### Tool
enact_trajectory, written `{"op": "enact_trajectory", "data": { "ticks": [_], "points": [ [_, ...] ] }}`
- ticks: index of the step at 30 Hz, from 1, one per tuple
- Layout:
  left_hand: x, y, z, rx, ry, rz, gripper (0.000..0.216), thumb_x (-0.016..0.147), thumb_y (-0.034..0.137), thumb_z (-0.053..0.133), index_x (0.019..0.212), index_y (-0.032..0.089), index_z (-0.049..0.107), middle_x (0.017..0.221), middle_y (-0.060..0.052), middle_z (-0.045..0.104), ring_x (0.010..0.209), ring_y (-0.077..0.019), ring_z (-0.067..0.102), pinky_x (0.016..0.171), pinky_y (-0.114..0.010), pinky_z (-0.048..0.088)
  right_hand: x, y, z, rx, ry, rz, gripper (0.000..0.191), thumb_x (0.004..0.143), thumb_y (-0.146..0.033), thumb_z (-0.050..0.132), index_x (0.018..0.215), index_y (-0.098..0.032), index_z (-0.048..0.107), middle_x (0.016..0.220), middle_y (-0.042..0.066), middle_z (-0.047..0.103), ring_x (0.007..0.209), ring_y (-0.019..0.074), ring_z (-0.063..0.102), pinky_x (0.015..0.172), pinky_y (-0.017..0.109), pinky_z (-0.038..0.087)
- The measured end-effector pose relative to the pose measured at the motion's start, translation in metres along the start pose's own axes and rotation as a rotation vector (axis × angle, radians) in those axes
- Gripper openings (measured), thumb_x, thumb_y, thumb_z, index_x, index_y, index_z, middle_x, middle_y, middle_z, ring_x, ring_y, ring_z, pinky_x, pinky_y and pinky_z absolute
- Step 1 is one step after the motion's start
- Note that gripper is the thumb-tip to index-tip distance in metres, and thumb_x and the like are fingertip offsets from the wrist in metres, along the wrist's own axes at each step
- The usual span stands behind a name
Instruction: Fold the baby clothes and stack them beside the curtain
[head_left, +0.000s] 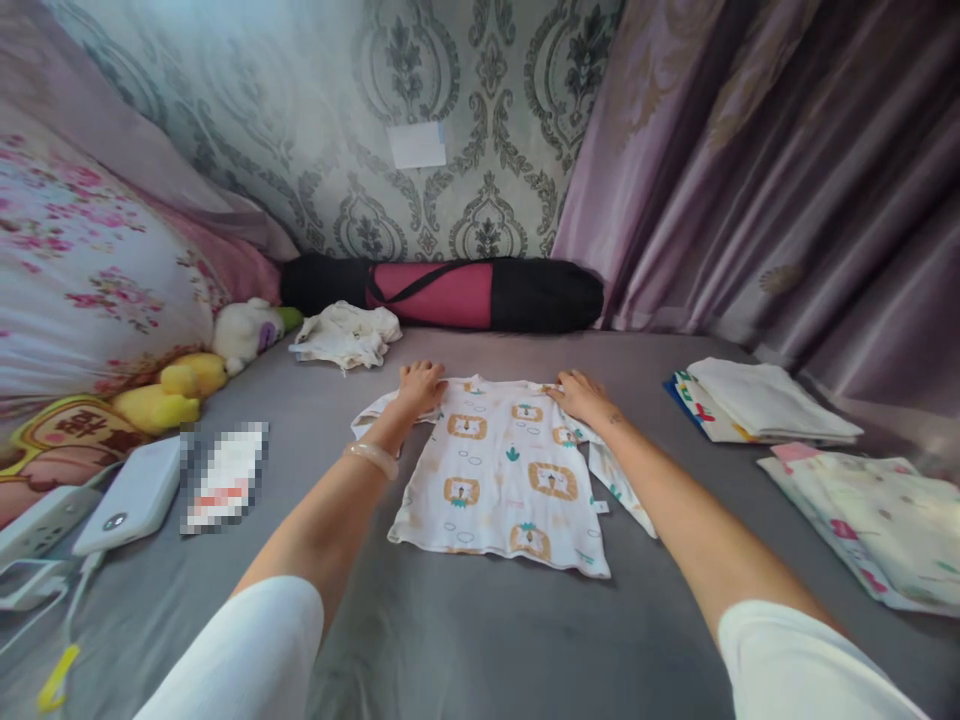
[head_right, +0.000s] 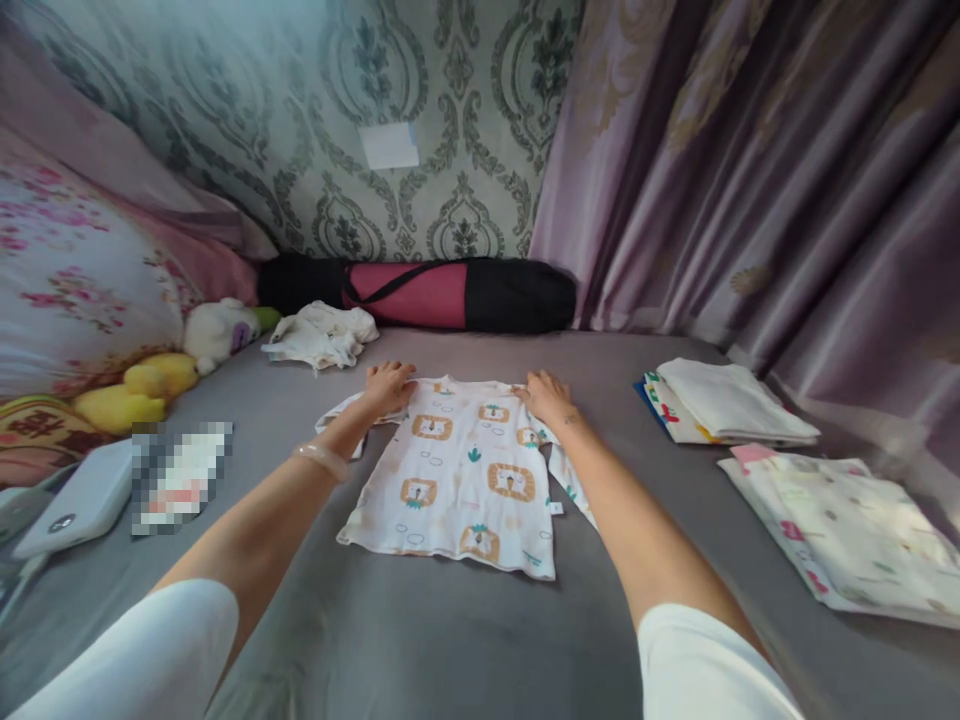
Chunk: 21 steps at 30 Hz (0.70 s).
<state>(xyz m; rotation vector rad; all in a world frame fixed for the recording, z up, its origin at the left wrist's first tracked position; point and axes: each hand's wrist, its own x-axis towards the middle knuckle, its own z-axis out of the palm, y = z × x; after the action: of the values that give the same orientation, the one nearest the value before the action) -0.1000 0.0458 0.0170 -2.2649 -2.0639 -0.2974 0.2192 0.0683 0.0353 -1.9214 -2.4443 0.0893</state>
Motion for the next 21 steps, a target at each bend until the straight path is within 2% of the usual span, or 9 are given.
{"op": "enact_trajectory", "data": {
  "ticks": [2, 4, 7, 10, 13, 16, 19, 21],
  "points": [
    [-0.007, 0.009, -0.008, 0.000, 0.025, 0.009, 0.032, 0.091, 0.028, 0.046, 0.119, 0.018, 0.058, 0.115, -0.014, 0.062, 0.107, -0.0318, 0.053, 0.088, -0.046, 0.039, -0.007, -0.015, -0.001, -0.034, 0.096, -0.014, 0.032, 0.095, -0.027, 0.044, 0.119, -0.012, 0.058, 0.124, 0.021, 0.058, 0.118, 0.0323, 0.052, 0.096, 0.042, 0.037],
    [-0.019, 0.024, -0.011, -0.010, 0.021, 0.054, 0.033, 0.092, 0.026, 0.044, 0.121, 0.018, 0.056, 0.120, -0.014, 0.061, 0.110, -0.0306, 0.053, 0.091, -0.045, 0.039, -0.019, -0.037, 0.002, -0.018, 0.141, -0.076, 0.038, 0.093, -0.019, 0.041, 0.128, -0.009, 0.054, 0.130, 0.022, 0.054, 0.123, 0.0321, 0.047, 0.101, 0.042, 0.033],
    [-0.039, 0.049, -0.007, -0.027, -0.020, 0.172, 0.036, 0.093, 0.028, 0.042, 0.127, 0.017, 0.052, 0.133, -0.015, 0.055, 0.124, -0.0292, 0.047, 0.102, -0.045, 0.034, -0.040, -0.070, 0.014, 0.064, 0.114, -0.186, 0.051, 0.097, -0.031, 0.034, 0.141, -0.007, 0.041, 0.148, 0.021, 0.039, 0.138, 0.0316, 0.031, 0.111, 0.044, 0.022],
    [-0.056, 0.065, 0.004, -0.029, -0.087, 0.189, 0.046, 0.096, 0.038, 0.038, 0.135, 0.016, 0.045, 0.148, -0.016, 0.041, 0.138, -0.0302, 0.034, 0.111, -0.050, 0.024, -0.053, -0.088, 0.032, 0.131, 0.044, -0.186, 0.067, 0.098, -0.049, 0.024, 0.148, -0.004, 0.031, 0.157, 0.020, 0.022, 0.145, 0.0321, 0.015, 0.115, 0.051, 0.010],
    [-0.065, 0.071, 0.013, -0.021, -0.115, 0.147, 0.052, 0.098, 0.041, 0.031, 0.142, 0.015, 0.039, 0.153, -0.017, 0.034, 0.142, -0.0308, 0.029, 0.113, -0.052, 0.022, -0.057, -0.089, 0.045, 0.164, -0.004, -0.149, 0.069, 0.098, -0.053, 0.020, 0.150, -0.008, 0.027, 0.159, 0.016, 0.016, 0.146, 0.0306, 0.011, 0.115, 0.055, 0.007],
    [-0.066, 0.069, 0.017, -0.008, -0.107, 0.149, 0.053, 0.098, 0.041, 0.029, 0.145, 0.016, 0.037, 0.154, -0.017, 0.032, 0.142, -0.0313, 0.028, 0.113, -0.053, 0.022, -0.056, -0.088, 0.048, 0.184, -0.013, -0.129, 0.067, 0.098, -0.052, 0.020, 0.152, -0.013, 0.025, 0.160, 0.013, 0.013, 0.147, 0.0277, 0.008, 0.116, 0.054, 0.003],
    [-0.064, 0.067, 0.018, 0.003, -0.138, 0.152, 0.054, 0.098, 0.042, 0.028, 0.146, 0.017, 0.035, 0.155, -0.016, 0.031, 0.143, -0.0313, 0.027, 0.113, -0.053, 0.022, -0.053, -0.085, 0.036, 0.256, -0.083, -0.141, 0.066, 0.097, -0.051, 0.027, 0.151, -0.014, 0.027, 0.160, 0.012, 0.012, 0.148, 0.0260, 0.008, 0.117, 0.050, 0.004],
    [-0.061, 0.065, 0.018, -0.002, -0.173, 0.151, 0.055, 0.099, 0.043, 0.026, 0.147, 0.018, 0.033, 0.155, -0.016, 0.030, 0.144, -0.0308, 0.025, 0.112, -0.053, 0.022, -0.054, -0.073, 0.021, 0.363, -0.080, -0.157, 0.061, 0.097, -0.047, 0.031, 0.149, -0.015, 0.031, 0.159, 0.012, 0.021, 0.146, 0.0218, 0.016, 0.117, 0.041, 0.013]
  ]
}}
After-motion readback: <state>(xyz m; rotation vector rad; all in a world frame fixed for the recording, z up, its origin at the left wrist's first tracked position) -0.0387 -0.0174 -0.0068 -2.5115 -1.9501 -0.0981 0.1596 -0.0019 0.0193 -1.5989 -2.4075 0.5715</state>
